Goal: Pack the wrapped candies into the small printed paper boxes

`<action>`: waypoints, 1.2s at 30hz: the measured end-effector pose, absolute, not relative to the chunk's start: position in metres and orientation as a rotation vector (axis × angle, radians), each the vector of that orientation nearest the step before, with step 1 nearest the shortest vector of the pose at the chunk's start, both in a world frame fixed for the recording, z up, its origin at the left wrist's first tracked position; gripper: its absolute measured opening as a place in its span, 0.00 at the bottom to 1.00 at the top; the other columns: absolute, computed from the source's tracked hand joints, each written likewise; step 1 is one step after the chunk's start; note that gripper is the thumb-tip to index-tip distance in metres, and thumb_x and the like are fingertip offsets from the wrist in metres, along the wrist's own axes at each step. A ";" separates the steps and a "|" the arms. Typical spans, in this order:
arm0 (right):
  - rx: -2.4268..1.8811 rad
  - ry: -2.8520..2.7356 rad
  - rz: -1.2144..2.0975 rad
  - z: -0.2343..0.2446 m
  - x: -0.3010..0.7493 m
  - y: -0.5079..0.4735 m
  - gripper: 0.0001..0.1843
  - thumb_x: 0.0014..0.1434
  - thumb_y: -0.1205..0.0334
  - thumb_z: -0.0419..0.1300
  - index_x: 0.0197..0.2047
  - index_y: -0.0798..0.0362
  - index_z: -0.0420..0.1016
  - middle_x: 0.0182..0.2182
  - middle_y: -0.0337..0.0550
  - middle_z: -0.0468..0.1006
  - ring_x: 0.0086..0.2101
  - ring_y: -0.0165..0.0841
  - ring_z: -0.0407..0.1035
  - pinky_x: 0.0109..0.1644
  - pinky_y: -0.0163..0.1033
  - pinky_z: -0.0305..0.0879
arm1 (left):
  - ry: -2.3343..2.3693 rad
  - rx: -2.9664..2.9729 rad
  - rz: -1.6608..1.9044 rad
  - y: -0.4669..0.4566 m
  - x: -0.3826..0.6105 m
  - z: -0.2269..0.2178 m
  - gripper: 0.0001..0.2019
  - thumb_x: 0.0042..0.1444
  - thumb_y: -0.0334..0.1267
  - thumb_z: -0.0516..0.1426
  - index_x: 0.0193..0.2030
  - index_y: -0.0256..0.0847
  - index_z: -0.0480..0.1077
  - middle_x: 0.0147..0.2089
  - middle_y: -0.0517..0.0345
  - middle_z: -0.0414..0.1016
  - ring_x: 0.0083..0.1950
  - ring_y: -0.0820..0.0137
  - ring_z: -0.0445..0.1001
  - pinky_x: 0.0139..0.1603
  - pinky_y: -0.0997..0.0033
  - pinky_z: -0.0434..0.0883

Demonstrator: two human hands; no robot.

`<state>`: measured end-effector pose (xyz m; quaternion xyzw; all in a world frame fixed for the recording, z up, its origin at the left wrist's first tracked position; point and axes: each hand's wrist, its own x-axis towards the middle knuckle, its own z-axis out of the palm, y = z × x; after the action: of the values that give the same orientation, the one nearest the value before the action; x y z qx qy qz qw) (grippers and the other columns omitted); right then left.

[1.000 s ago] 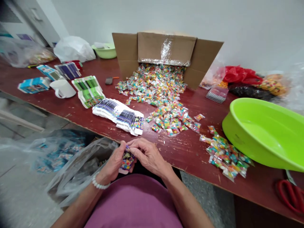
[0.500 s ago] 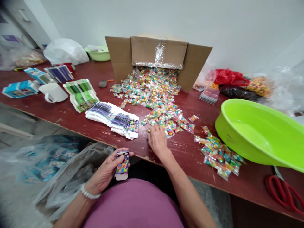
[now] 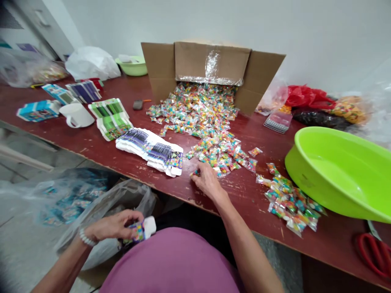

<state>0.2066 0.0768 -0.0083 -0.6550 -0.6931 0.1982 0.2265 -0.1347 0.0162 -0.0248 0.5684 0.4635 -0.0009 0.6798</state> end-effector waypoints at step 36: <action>-1.033 -1.583 0.999 0.021 0.139 0.005 0.09 0.65 0.56 0.58 0.37 0.51 0.77 0.34 0.41 0.78 0.24 0.27 0.69 0.29 0.34 0.67 | 0.853 0.704 0.949 -0.002 -0.016 0.020 0.15 0.58 0.50 0.60 0.40 0.40 0.69 0.27 0.60 0.74 0.22 0.71 0.73 0.20 0.75 0.71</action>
<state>0.1394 0.0048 0.0211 -0.4238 -0.6493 0.4094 0.4809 -0.0162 -0.0015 0.0203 0.3219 0.3896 0.4337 0.7460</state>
